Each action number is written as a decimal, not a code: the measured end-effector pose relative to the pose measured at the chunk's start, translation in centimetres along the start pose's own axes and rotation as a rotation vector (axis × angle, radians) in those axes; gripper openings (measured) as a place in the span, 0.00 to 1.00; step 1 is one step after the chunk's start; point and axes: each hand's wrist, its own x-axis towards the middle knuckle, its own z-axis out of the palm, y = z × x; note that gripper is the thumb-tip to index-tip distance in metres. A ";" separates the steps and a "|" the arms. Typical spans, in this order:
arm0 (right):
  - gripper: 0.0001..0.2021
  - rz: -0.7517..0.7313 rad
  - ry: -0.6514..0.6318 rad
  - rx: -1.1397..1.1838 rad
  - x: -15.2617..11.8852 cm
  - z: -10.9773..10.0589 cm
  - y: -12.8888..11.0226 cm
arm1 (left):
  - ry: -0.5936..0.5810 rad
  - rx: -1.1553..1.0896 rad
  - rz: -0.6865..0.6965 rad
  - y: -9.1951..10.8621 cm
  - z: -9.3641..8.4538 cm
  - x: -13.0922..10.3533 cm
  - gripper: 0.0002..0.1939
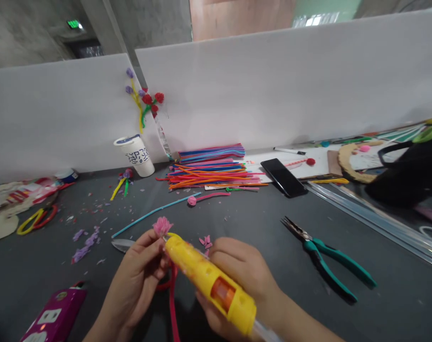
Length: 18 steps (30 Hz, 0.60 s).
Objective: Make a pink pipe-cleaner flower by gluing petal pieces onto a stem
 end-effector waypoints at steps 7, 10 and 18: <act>0.12 -0.292 0.168 -0.138 -1.1 0.5 -0.2 | -0.044 0.172 0.483 -0.4 -0.7 -0.9 0.01; 0.13 -0.276 0.313 -0.148 -1.4 0.5 -0.5 | -0.106 0.428 0.847 -0.4 -1.1 -1.2 0.04; 0.18 -0.332 0.266 -0.164 -1.0 0.1 -0.7 | -0.163 0.521 1.031 -0.2 -1.3 -1.5 0.07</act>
